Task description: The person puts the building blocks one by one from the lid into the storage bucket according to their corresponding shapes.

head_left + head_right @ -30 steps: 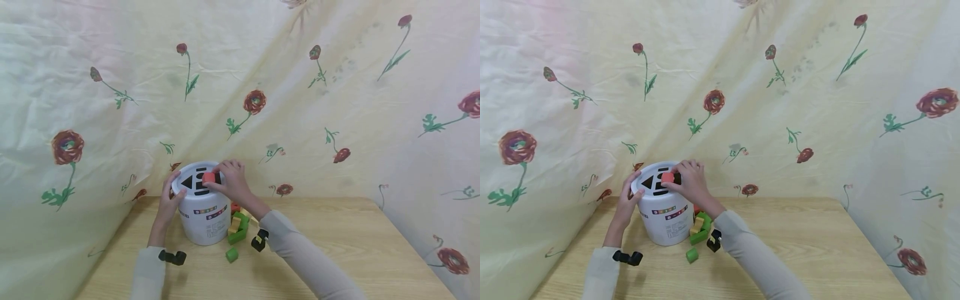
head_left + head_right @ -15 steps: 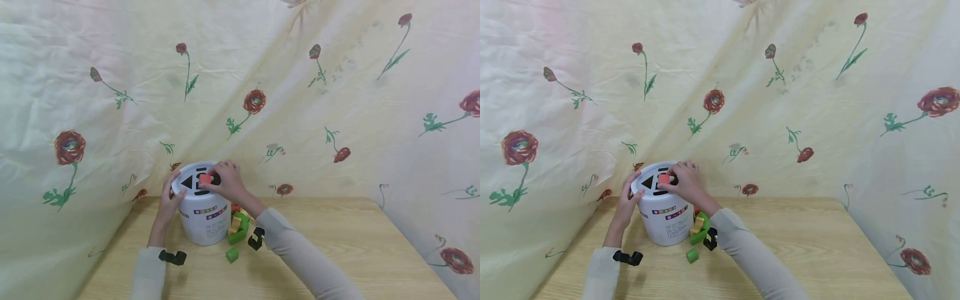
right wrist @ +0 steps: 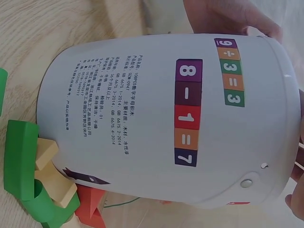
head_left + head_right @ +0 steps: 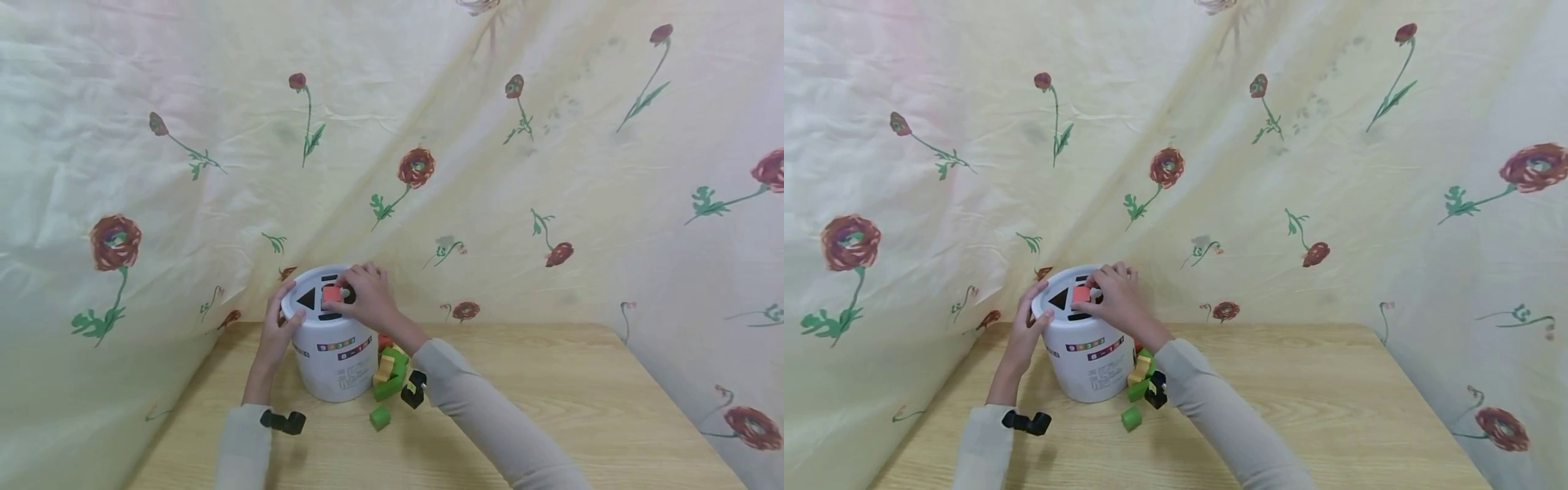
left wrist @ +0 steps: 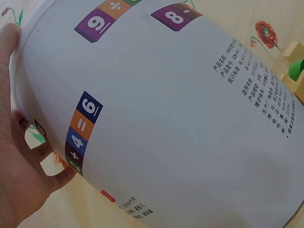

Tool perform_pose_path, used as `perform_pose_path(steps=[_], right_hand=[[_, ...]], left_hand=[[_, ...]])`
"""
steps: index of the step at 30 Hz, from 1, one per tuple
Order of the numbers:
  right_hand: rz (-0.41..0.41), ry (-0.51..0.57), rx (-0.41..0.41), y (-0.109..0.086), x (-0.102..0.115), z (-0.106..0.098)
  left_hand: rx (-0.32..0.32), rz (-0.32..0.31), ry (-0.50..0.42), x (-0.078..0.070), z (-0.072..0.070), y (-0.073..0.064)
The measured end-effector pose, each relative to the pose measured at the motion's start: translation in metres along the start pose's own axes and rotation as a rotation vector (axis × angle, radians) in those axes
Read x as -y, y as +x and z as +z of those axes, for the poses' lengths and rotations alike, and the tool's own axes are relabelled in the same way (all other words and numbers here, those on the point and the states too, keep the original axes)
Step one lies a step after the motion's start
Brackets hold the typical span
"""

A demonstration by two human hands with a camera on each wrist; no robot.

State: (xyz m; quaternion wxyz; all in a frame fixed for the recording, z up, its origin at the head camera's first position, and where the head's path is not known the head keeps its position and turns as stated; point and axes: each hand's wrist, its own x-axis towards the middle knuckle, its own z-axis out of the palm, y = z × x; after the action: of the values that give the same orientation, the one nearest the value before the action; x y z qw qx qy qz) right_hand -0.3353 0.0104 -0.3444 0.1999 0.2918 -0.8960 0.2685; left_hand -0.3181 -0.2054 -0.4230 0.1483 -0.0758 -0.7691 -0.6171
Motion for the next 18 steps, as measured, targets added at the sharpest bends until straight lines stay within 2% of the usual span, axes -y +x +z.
perform_pose_path(steps=[18], right_hand=[[0.038, 0.053, 0.005, -0.0003, -0.0009, 0.0043]], left_hand=[[0.007, 0.018, -0.018, 0.0002, 0.0004, -0.0009]])
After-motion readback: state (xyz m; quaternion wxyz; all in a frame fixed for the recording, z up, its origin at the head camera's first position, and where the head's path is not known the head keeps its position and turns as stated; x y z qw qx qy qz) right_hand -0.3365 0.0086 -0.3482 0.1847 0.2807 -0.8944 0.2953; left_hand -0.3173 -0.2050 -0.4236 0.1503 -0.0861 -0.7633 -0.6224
